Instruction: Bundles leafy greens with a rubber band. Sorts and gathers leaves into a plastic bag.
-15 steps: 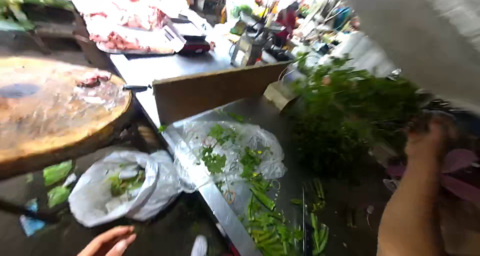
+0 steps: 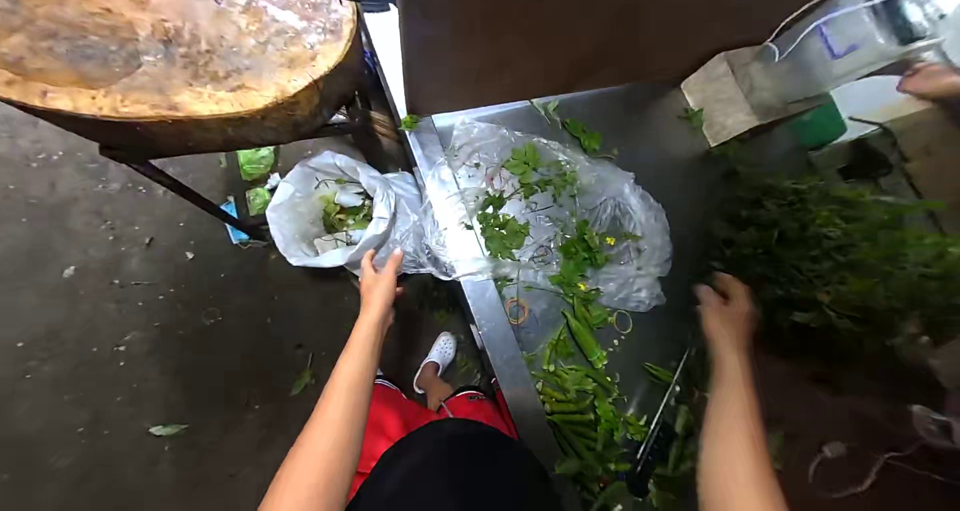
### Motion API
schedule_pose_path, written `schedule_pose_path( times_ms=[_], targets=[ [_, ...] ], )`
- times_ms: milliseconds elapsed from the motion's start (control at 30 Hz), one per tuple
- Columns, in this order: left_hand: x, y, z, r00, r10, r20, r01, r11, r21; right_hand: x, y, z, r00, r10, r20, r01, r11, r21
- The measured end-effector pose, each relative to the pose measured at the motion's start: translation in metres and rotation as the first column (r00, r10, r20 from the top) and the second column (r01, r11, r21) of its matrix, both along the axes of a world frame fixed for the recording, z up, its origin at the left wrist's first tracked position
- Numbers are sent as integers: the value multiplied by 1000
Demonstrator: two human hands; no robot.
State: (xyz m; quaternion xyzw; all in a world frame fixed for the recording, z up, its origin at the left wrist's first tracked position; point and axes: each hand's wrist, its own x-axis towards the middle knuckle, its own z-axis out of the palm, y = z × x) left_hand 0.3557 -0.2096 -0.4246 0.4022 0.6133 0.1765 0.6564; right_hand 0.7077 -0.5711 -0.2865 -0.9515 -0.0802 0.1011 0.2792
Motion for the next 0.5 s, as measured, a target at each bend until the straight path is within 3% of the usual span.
schedule_pose_path(
  times_ms=[67, 167, 267, 333, 433, 500],
  targets=[
    [24, 11, -5, 990, 20, 142, 0, 990, -144, 3, 26, -58, 955, -93, -280, 112, 992, 53],
    [44, 18, 26, 952, -154, 263, 145, 988, 54, 21, 51, -103, 945, -197, -261, 229, 969, 97],
    [42, 27, 74, 900, -335, 278, 231, 909, 346, 35, 68, -89, 962, -197, -191, 227, 962, 150],
    [36, 36, 96, 877, -423, 228, 278, 834, 477, 41, 74, -65, 986, -159, -59, 164, 983, 88],
    [21, 41, 97, 846, -522, 110, 420, 780, 464, 15, 87, -20, 991, 8, 130, 4, 996, -90],
    [12, 37, 82, 797, -604, 12, 556, 742, 373, -16, 108, -14, 953, 244, 177, -231, 969, -92]
  ],
)
